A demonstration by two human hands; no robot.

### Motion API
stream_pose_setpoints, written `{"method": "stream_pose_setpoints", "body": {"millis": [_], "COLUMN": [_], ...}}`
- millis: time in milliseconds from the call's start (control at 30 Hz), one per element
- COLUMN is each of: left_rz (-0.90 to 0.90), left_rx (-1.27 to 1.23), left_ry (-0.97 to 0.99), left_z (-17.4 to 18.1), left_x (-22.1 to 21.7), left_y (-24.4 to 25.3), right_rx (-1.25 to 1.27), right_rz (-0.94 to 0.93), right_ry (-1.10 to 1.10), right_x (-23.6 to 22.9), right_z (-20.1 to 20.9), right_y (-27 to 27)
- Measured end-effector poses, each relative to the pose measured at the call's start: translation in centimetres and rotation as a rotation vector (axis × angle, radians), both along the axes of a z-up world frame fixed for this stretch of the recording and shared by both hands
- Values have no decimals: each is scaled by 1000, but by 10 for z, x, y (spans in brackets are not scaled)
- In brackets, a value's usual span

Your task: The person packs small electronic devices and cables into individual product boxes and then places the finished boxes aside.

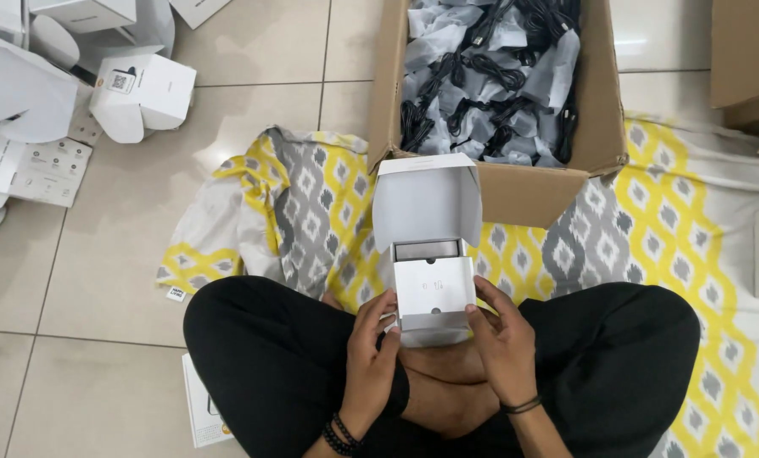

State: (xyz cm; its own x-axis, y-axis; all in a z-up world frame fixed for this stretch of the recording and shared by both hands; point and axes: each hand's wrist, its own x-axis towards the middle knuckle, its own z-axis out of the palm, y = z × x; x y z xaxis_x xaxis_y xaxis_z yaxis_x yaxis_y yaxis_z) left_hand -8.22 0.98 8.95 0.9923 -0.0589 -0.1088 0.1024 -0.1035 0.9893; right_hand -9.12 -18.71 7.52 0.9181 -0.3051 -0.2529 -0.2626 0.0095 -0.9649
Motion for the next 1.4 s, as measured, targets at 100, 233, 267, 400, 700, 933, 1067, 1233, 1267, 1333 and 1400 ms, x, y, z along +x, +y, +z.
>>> {"method": "stream_pose_setpoints", "body": {"millis": [100, 233, 267, 400, 700, 933, 1067, 1233, 1267, 1333, 1400], "left_rz": [-4, 5, 5, -41, -180, -383, -502, -562, -562, -530, -383], "left_rx": [-37, -96, -96, -5, 356, 1084, 1010, 1181, 1181, 1165, 963], "left_ry": [43, 52, 55, 98, 121, -378, -534, -694, -699, -742, -721], "left_z": [-10, -15, -11, -13, -33, -1, -17, -48, -49, -51, -31], "left_x": [5, 6, 7, 10, 21, 45, 68, 89, 88, 83, 77], "left_y": [2, 0, 1, 1, 3, -15, -36, -49, -48, -45, -41], "right_rx": [-76, -106, -106, -109, -332, -686, -658, -537, -539, -522, -461], "right_rz": [29, 29, 29, 11, 114, 199, 191, 232, 228, 238, 219], "right_ry": [10, 19, 21, 50, 16, -41, -11, 108, 105, 121, 98], "right_x": [10, 9, 8, 6, 14, 12, 12, 7, 9, 12, 21], "right_z": [-7, -14, -14, -13, -16, -32, -41, -72, -71, -70, -62], "right_y": [0, -3, -2, -3, 6, 3, 3, -4, -5, -7, -13]}}
